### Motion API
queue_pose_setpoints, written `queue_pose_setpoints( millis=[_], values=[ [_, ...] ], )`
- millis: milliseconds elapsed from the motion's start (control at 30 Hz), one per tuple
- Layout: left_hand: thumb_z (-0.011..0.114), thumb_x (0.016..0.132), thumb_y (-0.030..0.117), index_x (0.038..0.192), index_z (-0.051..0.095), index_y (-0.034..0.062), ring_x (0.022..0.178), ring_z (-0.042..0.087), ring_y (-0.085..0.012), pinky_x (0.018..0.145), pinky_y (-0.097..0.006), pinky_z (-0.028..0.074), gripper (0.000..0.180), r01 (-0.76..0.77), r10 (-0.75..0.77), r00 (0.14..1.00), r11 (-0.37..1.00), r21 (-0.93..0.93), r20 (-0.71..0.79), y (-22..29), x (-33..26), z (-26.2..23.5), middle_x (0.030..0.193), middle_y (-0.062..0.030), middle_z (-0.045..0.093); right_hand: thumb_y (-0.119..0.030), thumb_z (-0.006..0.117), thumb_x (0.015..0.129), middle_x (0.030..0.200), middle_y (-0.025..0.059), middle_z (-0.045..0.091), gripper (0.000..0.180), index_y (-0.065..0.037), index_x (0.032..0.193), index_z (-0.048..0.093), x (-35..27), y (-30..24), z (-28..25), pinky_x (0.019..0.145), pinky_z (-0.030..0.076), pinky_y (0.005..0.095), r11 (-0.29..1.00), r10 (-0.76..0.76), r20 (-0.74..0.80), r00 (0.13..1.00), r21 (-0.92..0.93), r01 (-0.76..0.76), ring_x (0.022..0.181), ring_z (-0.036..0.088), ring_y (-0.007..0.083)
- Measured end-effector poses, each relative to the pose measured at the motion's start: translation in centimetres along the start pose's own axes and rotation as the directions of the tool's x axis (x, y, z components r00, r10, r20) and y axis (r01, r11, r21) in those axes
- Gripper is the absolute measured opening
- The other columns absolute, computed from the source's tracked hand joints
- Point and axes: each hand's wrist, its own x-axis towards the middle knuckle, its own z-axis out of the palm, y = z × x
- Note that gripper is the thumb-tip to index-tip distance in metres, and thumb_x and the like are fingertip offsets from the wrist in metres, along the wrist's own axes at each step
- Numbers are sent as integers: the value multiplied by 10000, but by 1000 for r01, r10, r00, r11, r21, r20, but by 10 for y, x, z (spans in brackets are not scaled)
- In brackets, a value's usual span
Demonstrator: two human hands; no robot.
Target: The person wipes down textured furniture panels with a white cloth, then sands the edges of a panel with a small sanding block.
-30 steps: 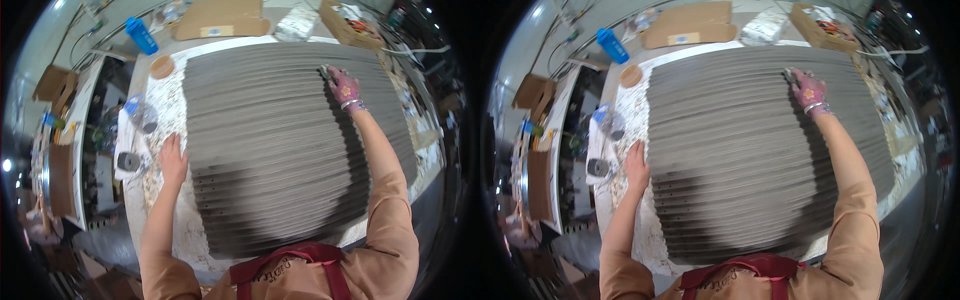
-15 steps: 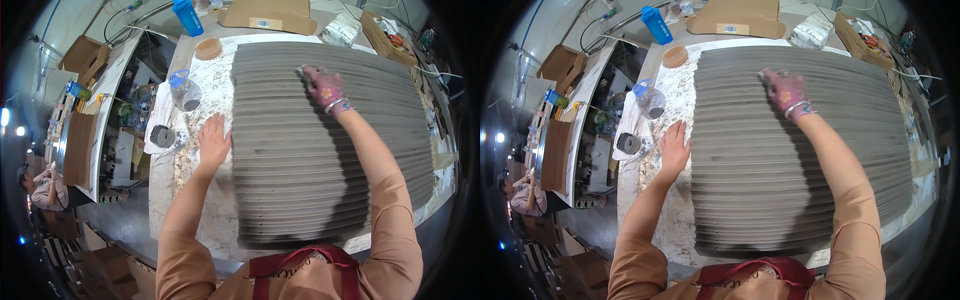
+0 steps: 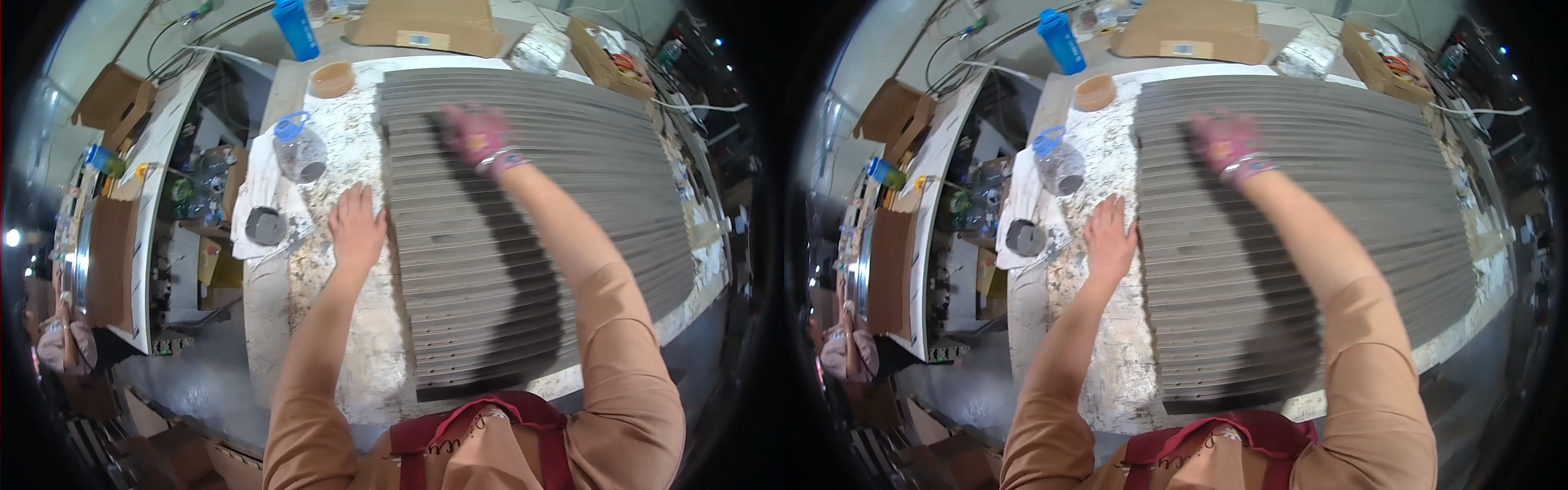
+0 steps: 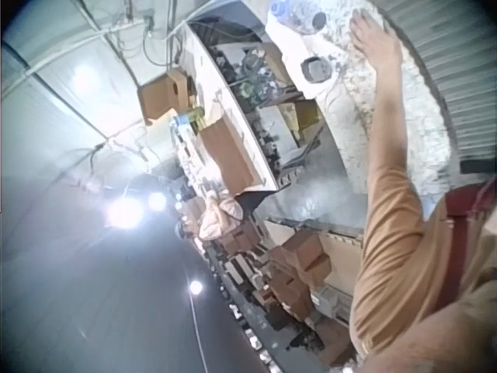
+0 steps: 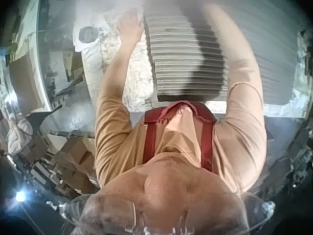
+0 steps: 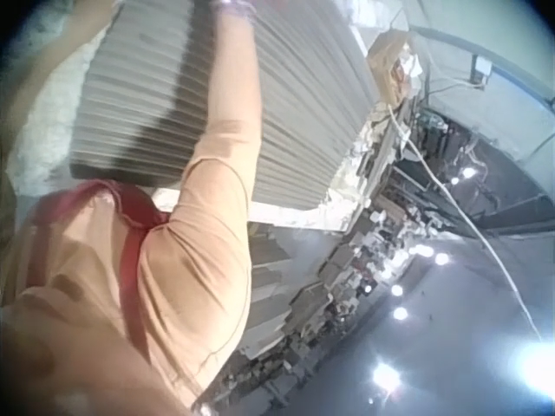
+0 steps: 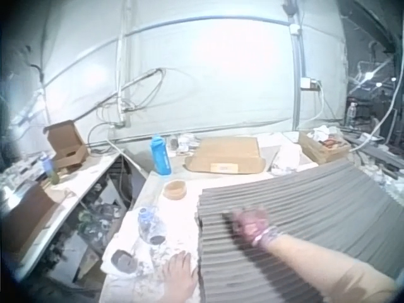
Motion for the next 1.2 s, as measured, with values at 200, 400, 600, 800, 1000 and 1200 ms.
queue_pose_setpoints(
  millis=[200, 400, 600, 800, 1000, 1200],
  values=[
    [533, 942, 312, 1386, 443, 64, 1375, 327, -288, 1113, -467, 237, 517, -13, 11, 999, 999, 35, 53, 3, 3, 7, 1467, -86, 396, -307, 550, 906, 1216, 151, 603, 392, -117, 1249, 556, -33, -30, 70, 1004, 404, 445, 972, 58, -28, 998, 229, -50, 1155, 568, 306],
    [521, 953, 293, 1389, 440, 68, 1372, 325, -286, 1108, -469, 237, 498, -21, 19, 999, 999, 44, 46, 5, 2, 3, 1465, -86, 400, -228, 639, 803, 1019, 107, 683, 425, -237, 1225, 592, -113, 162, -20, 823, 473, 476, 841, 510, -62, 858, -175, -513, 918, 661, 303],
    [511, 962, 298, 1398, 433, 77, 1381, 317, -300, 1121, -479, 221, 496, -1, 0, 998, 1000, 31, 56, 1, 2, 3, 1472, -86, 394, -199, 582, 828, 1055, 96, 671, 351, -224, 1177, 616, -83, 4, 19, 879, 447, 476, 990, -75, -98, 992, 110, 86, 1031, 618, 276],
    [510, 959, 329, 1385, 456, 77, 1372, 331, -304, 1110, -478, 241, 497, -19, 18, 999, 999, 29, 46, 3, 6, 7, 1464, -101, 404, -169, 546, 888, 972, 120, 673, 388, -222, 1270, 587, -141, 192, 17, 698, 500, 407, 900, 436, -155, 886, 60, -432, 898, 657, 294],
    [541, 943, 268, 1335, 502, 56, 1306, 398, -290, 1071, -476, 284, 448, -37, 39, 998, 999, 31, -52, -5, -1, 4, 1401, -111, 451, -151, 585, 806, 1017, 108, 657, 363, -217, 1162, 613, -75, -49, -9, 951, 417, 474, 982, -137, -100, 985, 116, 149, 983, 624, 295],
    [525, 941, 296, 1361, 478, 64, 1330, 376, -290, 1101, -463, 252, 482, -22, 22, 1000, 1000, 5, -22, -2, 0, 1, 1418, -106, 450, -148, 604, 806, 1010, 60, 679, 334, -195, 1135, 637, -86, 34, 19, 876, 425, 483, 994, 102, -131, 986, -15, -105, 989, 627, 279]
  ],
)
